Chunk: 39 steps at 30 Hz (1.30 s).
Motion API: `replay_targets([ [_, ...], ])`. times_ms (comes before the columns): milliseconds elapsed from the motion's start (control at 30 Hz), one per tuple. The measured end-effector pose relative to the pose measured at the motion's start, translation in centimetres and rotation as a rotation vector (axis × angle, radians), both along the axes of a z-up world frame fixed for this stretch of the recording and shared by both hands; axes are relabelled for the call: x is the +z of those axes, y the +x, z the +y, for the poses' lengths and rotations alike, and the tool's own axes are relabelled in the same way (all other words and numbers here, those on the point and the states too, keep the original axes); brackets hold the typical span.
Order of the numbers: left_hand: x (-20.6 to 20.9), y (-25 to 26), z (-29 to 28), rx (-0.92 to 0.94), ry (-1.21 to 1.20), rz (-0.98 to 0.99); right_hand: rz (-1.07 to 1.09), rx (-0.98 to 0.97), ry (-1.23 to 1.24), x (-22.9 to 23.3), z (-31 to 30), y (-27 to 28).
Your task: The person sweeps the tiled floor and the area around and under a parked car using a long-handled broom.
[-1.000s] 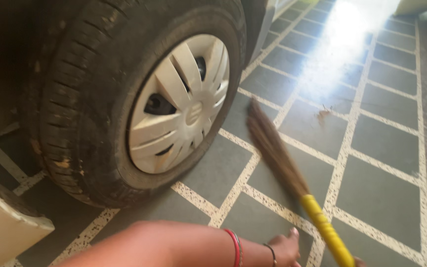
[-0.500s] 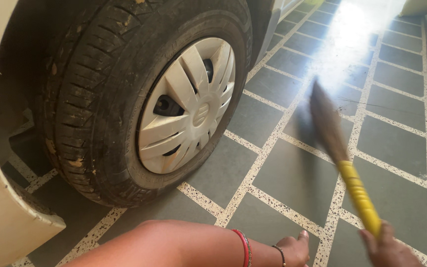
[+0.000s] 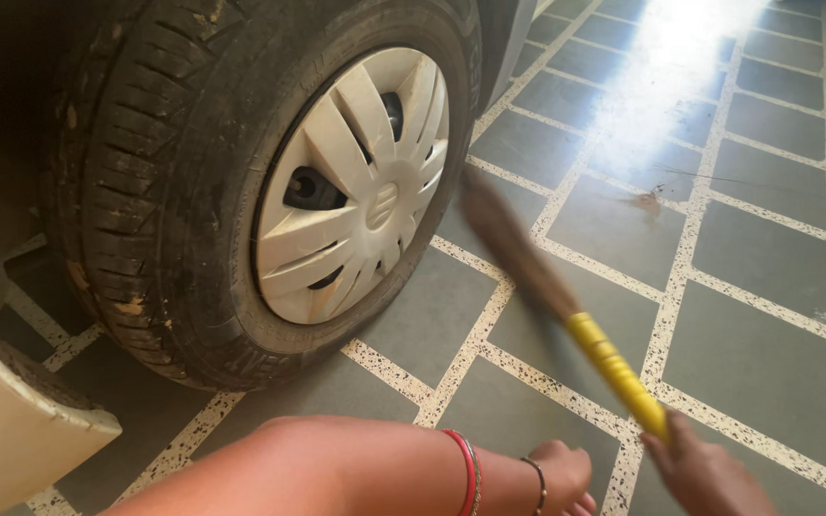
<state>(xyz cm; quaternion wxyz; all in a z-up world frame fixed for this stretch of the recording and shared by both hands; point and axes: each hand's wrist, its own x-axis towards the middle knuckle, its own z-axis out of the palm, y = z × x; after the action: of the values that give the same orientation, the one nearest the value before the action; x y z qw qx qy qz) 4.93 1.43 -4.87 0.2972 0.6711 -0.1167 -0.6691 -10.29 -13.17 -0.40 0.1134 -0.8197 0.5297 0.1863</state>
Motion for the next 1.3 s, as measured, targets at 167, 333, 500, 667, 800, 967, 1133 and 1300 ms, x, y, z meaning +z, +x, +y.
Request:
replay_targets([
  [167, -2.9, -0.2, -1.6, 0.062, -0.055, 0.086, -0.003, -0.206, -0.012, 4.2, -1.4, -1.1],
  [333, 1.6, 0.7, -2.0, 0.062, -0.008, 0.016, -0.209, -0.244, 0.001, 8.5, 1.8, 0.3],
  [500, 5.9, -0.5, -1.5, 0.196, -0.079, 0.106, -0.382, 0.166, -0.110, 8.9, 6.9, 2.3],
  [667, 3.2, -2.0, -2.7, 0.234, -0.094, 0.148, -0.148, 0.185, 0.154, 10.1, 7.5, 2.0],
  [800, 1.4, -3.0, -3.8, 0.256, -0.009, 0.132, -0.245, 0.181, 0.056, 7.9, 5.4, -0.5],
  [967, 2.1, -3.9, -4.9, 0.188, 0.001, 0.011, -0.310, 0.067, -0.016, 5.2, 1.4, -1.9],
  [1133, 7.4, -4.9, -7.3, 0.168, 0.012, -0.154, -0.359, -0.054, -0.054, 6.8, -1.4, -1.8],
  [1300, 10.6, -4.9, -9.8, 0.227, -0.041, -0.223, -0.361, 0.087, -0.046, 11.0, -0.3, 0.7],
])
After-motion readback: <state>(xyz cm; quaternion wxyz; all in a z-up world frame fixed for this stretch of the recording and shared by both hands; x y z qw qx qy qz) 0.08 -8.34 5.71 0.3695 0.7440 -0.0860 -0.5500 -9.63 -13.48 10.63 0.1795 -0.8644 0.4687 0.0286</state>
